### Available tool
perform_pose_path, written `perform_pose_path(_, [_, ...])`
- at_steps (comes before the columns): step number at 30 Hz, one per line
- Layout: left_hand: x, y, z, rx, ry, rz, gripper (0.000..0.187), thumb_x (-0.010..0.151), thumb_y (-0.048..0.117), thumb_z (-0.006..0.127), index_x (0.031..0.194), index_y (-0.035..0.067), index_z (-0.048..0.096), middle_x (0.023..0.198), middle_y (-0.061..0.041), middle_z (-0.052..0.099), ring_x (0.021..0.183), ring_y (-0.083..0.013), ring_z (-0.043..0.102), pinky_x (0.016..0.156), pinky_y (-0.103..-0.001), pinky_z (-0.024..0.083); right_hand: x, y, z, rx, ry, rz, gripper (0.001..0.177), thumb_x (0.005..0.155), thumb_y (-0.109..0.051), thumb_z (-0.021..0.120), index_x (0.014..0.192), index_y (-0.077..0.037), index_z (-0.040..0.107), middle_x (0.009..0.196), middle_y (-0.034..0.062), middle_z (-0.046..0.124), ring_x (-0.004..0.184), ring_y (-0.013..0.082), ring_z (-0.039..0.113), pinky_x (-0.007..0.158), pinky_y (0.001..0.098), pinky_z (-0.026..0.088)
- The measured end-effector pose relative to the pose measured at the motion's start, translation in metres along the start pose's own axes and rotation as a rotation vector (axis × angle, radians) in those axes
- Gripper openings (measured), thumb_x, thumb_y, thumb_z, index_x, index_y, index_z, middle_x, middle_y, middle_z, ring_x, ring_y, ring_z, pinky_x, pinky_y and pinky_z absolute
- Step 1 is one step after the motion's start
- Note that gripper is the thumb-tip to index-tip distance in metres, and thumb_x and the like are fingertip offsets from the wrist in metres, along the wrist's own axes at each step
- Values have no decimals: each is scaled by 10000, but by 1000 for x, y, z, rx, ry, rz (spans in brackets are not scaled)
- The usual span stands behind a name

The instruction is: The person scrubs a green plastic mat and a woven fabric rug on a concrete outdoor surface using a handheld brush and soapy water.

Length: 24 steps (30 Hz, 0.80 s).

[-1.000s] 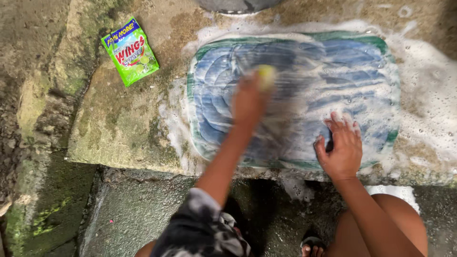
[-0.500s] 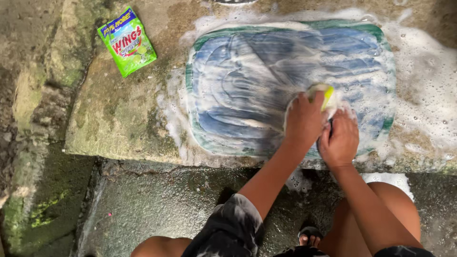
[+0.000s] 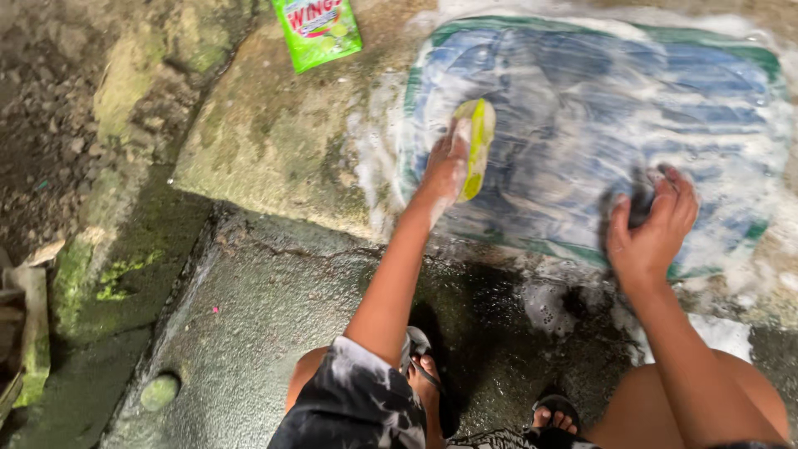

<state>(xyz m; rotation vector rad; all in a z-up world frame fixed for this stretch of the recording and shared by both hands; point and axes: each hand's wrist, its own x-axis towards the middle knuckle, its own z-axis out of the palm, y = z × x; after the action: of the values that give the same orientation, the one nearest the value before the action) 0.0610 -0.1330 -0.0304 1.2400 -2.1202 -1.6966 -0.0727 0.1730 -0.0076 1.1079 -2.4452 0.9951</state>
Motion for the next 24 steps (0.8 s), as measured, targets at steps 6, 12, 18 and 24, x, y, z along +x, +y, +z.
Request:
perform_pose_path(6, [-29, -47, -47, 426, 96, 152, 584, 940, -17, 462, 1466, 233, 503, 1537, -93, 515, 1373, -278, 523, 1149, -360, 417, 42, -161, 79, 256, -386, 84, 732, 865, -412, 870, 1368, -24, 507, 1254, 192, 557, 1168, 359, 567, 972, 493, 494])
perform_pose_path(12, [-38, -49, -80, 154, 51, 341, 446, 964, -79, 536, 1288, 166, 720, 1342, -82, 725, 1209, -211, 712, 1061, -334, 561, 71, -192, 137, 41, -365, 37, 836, 827, -271, 819, 1470, 67, 405, 1257, 224, 593, 1132, 429, 557, 953, 536, 482])
perform_pose_path(18, [-33, -15, -61, 621, 258, 441, 214, 1002, 1, 606, 1200, 62, 657, 1320, -175, 655, 1151, -337, 655, 978, -401, 527, 61, -138, 77, -3, -713, -142, 450, 900, -69, 703, 1296, 31, 514, 1184, 201, 663, 1172, 390, 593, 1009, 515, 489])
perform_pose_path(24, [37, -54, -51, 408, 431, 587, 420, 915, -31, 501, 1321, -19, 606, 1365, -224, 587, 1264, -378, 594, 1081, -430, 513, 73, -189, 143, 112, -359, 13, 486, 918, -32, 595, 1370, 66, 444, 1213, 280, 629, 1136, 433, 604, 929, 501, 520])
